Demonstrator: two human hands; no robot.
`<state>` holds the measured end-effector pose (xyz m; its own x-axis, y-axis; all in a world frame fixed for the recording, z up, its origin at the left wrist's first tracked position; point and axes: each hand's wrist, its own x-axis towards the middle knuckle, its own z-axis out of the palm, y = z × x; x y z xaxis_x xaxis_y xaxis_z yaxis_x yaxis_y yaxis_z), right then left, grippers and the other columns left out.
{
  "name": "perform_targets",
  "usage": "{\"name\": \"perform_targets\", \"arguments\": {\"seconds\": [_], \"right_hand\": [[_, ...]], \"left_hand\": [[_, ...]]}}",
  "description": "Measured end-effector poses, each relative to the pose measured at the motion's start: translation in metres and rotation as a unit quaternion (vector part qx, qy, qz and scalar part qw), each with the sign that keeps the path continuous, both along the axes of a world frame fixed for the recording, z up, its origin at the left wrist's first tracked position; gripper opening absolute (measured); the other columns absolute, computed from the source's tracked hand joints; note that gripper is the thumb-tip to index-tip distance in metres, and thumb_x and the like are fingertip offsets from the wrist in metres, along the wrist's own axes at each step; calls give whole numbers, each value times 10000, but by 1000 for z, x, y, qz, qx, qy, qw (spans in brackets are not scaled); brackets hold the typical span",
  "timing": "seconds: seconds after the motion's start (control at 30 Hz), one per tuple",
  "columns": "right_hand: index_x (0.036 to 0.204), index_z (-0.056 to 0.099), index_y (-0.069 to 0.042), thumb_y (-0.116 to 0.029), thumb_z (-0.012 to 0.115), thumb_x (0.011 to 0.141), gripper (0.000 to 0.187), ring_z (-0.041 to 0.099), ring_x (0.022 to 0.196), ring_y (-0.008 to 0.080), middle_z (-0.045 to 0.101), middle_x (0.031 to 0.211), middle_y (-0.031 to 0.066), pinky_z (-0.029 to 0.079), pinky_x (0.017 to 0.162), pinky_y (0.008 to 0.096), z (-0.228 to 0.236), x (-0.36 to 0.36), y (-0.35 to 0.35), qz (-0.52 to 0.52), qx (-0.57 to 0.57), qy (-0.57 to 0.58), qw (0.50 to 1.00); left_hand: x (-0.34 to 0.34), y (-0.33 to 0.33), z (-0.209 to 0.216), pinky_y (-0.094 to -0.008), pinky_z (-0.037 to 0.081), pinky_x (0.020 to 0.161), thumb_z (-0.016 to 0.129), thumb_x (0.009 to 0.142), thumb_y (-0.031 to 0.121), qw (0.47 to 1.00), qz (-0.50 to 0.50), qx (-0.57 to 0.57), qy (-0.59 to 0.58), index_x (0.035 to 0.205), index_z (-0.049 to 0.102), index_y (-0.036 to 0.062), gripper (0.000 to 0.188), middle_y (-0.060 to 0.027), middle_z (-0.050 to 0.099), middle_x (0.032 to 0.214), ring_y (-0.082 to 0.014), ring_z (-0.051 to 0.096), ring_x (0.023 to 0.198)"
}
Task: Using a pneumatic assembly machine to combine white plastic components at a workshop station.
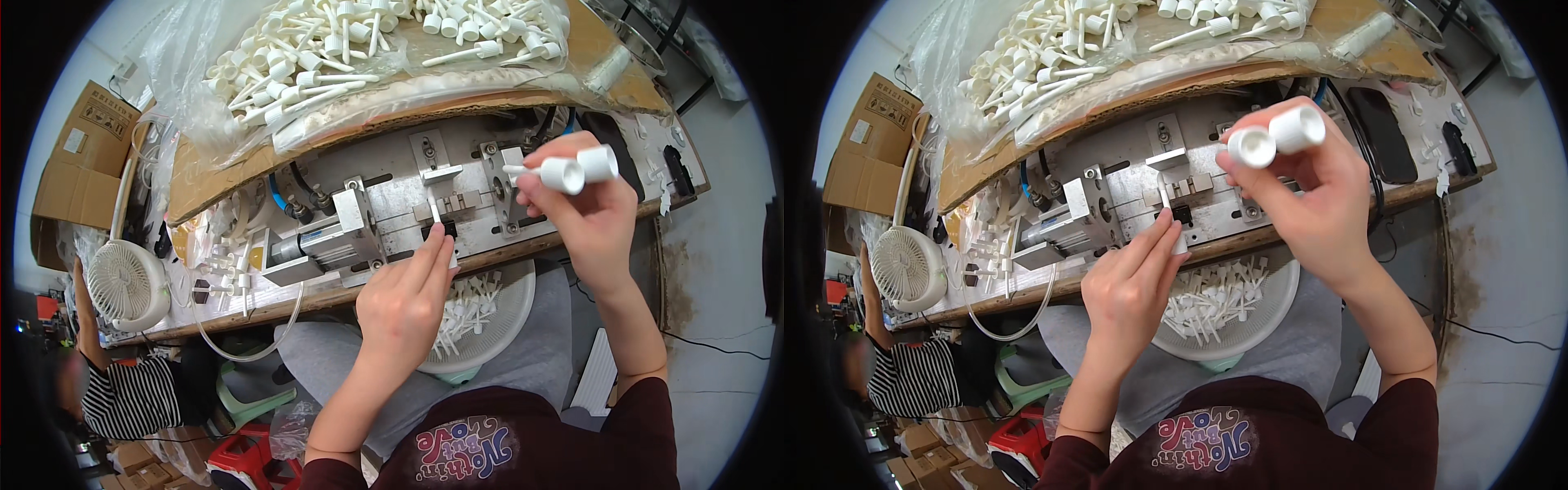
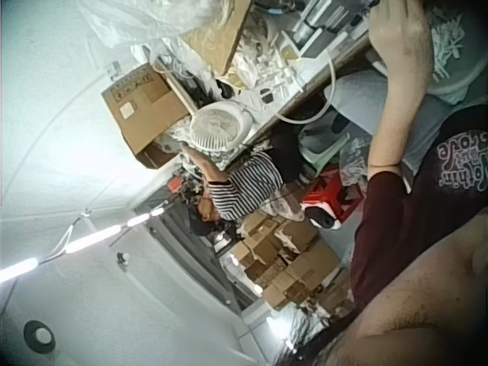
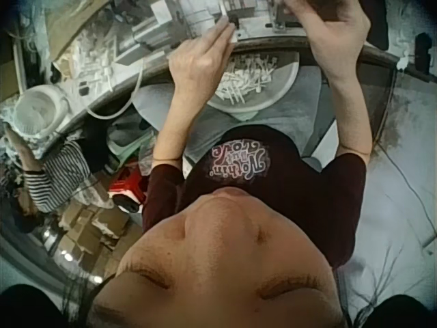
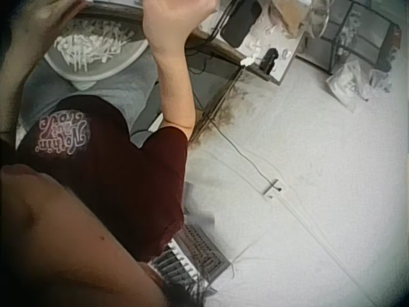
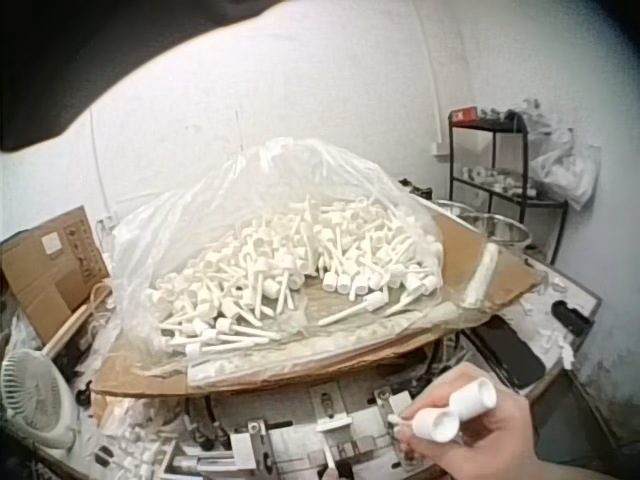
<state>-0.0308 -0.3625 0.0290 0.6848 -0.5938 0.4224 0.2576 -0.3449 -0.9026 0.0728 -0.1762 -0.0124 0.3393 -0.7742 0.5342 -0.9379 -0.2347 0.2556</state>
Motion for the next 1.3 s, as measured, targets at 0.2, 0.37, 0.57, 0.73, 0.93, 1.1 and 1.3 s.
{"name": "perform_targets", "arguments": {"seconds": [0.2,0.37,0.57,0.73,0.93,1.1,1.3], "right_hand": [[977,751,-13,2,759,722,255,675,782,227,666,888,104,530,665,295,-1,-6,-1,-76,-330,-25,940],[1029,741,0,-70,767,719,319,678,749,228,672,919,106,537,613,306,-17,-8,0,-65,-432,-52,898],[1029,720,30,-117,702,690,370,695,733,231,681,931,123,547,580,309,-30,-6,15,-24,-517,-60,853],[1089,730,38,-92,689,760,355,736,834,274,720,1112,188,597,677,330,-29,-3,17,-25,-476,-28,879],[1164,705,42,12,742,797,370,707,1057,328,703,1188,198,581,880,362,-29,-5,14,-72,-360,-7,930],[1356,545,112,-156,706,913,542,625,1226,356,576,1364,280,484,1040,412,-20,-13,14,31,-233,-47,971],[1255,629,55,-44,762,834,453,647,1174,282,598,1341,234,526,964,354,-24,-21,22,35,-110,-9,993]], "left_hand": [[4,-8,10,-290,509,615,801,764,83,999,3,45,-28,1061,755,41,304,-57,733,1159,-178,669,685],[5,-7,10,-299,525,612,816,755,94,999,4,46,12,1066,757,52,320,-59,737,1139,-196,681,690],[-3,1,24,-309,572,707,830,748,21,936,-101,-134,311,1123,727,8,390,-126,716,1126,-222,712,791],[-3,8,18,-314,579,706,812,769,-7,969,-51,-123,210,1123,721,-3,366,-128,694,1149,-217,709,800],[1,3,0,-288,534,611,807,780,67,999,-11,0,35,1085,754,51,310,-77,719,1207,-183,669,674],[10,-4,7,-298,497,566,810,773,128,999,-2,38,-12,1045,764,79,280,-30,745,1154,-184,616,587],[16,-4,27,-287,528,616,822,769,132,997,-29,50,46,1052,762,73,295,-48,754,1092,-187,645,617]]}}
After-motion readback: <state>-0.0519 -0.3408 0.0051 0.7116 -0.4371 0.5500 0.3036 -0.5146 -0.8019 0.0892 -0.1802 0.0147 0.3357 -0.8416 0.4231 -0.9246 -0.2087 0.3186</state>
